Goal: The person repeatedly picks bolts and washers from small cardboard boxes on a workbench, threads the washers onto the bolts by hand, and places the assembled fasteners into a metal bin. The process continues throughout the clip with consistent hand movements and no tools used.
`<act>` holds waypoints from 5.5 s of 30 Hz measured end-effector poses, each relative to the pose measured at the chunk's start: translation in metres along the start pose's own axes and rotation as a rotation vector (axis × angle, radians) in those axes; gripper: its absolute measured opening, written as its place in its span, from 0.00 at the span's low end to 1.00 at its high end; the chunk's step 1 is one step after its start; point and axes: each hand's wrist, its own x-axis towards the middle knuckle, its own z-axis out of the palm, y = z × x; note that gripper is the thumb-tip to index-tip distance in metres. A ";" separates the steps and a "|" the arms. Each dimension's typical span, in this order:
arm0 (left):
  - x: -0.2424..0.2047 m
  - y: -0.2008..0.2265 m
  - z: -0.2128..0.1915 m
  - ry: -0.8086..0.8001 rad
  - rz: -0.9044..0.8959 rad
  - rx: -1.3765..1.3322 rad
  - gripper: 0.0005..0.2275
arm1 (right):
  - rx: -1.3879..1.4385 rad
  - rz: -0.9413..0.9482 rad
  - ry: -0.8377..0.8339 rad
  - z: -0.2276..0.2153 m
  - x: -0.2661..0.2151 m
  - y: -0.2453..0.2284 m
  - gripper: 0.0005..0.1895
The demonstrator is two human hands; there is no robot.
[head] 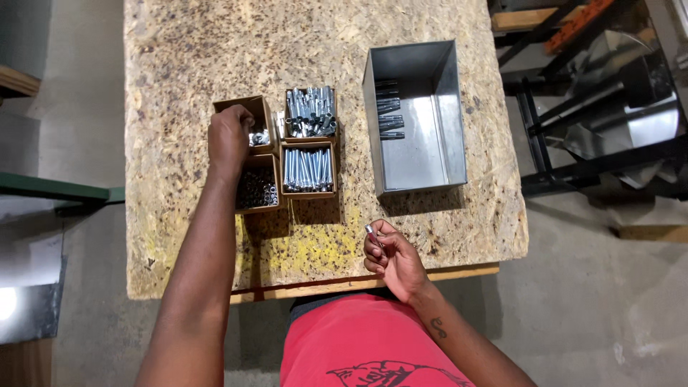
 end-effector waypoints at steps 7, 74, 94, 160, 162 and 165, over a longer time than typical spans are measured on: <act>-0.080 0.120 -0.051 0.116 -0.052 -0.340 0.04 | -0.035 0.018 -0.030 -0.005 0.007 -0.011 0.12; -0.096 -0.066 0.061 -0.385 0.080 0.362 0.05 | 0.034 -0.103 0.032 -0.001 0.002 0.059 0.10; -0.242 0.141 -0.042 -0.050 0.202 -0.539 0.11 | 0.008 -0.132 0.081 -0.003 0.003 0.067 0.10; -0.252 0.261 0.027 -0.230 0.142 -0.924 0.12 | -0.057 -0.123 0.100 0.002 0.006 -0.026 0.27; -0.249 0.264 0.026 -0.271 0.119 -1.009 0.22 | -0.038 -0.116 0.125 -0.001 0.010 -0.027 0.27; -0.254 0.257 0.041 -0.182 0.113 -1.005 0.17 | -0.079 -0.099 0.130 -0.010 0.011 -0.026 0.26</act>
